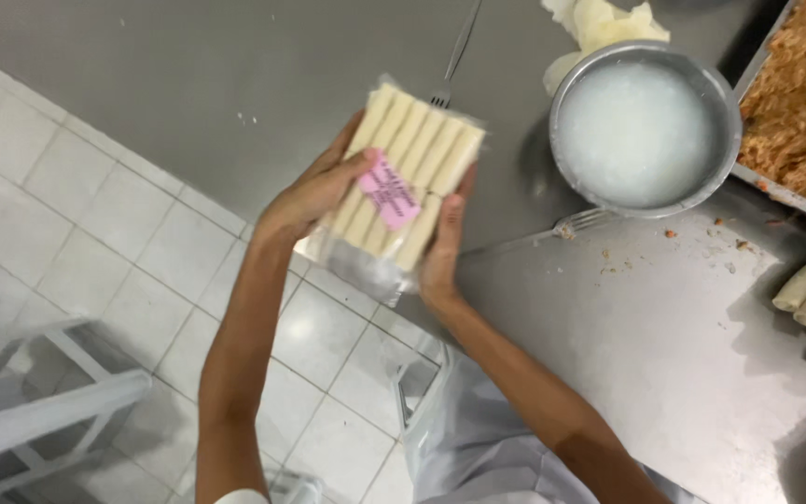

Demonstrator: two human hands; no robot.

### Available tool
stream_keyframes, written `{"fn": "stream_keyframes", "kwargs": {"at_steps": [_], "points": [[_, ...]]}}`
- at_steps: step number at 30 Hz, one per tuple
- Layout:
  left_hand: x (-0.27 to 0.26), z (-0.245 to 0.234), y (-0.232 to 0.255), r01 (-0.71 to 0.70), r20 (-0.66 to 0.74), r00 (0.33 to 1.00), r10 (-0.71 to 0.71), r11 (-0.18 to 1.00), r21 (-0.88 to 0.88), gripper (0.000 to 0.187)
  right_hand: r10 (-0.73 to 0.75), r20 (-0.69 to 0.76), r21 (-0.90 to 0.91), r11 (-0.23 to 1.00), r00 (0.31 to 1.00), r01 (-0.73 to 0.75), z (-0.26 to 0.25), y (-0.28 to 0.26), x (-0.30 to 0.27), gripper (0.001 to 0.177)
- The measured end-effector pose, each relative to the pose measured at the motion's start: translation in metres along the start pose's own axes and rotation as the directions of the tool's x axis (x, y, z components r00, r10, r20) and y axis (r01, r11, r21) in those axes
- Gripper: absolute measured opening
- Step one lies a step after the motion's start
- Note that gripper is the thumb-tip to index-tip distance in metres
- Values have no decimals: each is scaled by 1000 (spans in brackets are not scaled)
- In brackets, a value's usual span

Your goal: The person places several spring rolls into a plastic bag, applies a pink label to the bag, and sets the packed bag aside.

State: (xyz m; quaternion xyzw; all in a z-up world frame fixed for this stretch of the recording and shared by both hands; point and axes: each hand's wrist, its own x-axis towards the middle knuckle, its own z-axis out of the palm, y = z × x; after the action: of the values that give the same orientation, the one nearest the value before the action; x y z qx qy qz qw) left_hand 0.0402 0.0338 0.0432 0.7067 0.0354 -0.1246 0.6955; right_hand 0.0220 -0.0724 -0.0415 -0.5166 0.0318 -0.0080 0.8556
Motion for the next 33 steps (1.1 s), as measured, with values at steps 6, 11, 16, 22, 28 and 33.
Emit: {"fn": "stream_keyframes", "kwargs": {"at_steps": [6, 11, 16, 22, 28, 33], "points": [[33, -60, -23, 91, -136, 988, -80, 993, 81, 67, 36, 160, -57, 998, 986, -27, 2, 41, 36, 93], [20, -37, 0, 660, -546, 691, -473, 722, 210, 62, -87, 316, -411, 885, 945, 219, -103, -15, -18, 76], [23, -46, -28, 523, -501, 819, -278, 720, 456, 82, -241, 72, -819, 540, 968, 196, -343, -149, -57, 45], [28, 186, -42, -502, 73, 861, 504, 864, -39, 28, -656, -203, -918, -131, 727, -374, -463, -216, -10, 22], [98, 439, -59, -959, 657, 226, 719, 46, 279, 14, -736, -142, -931, 326, 661, 163, -413, -265, -59, 26], [161, 495, -98, -992, 771, 66, 633, -40, 118, 16, -482, -260, -757, 640, 837, 133, -439, -237, -128, 61]]}}
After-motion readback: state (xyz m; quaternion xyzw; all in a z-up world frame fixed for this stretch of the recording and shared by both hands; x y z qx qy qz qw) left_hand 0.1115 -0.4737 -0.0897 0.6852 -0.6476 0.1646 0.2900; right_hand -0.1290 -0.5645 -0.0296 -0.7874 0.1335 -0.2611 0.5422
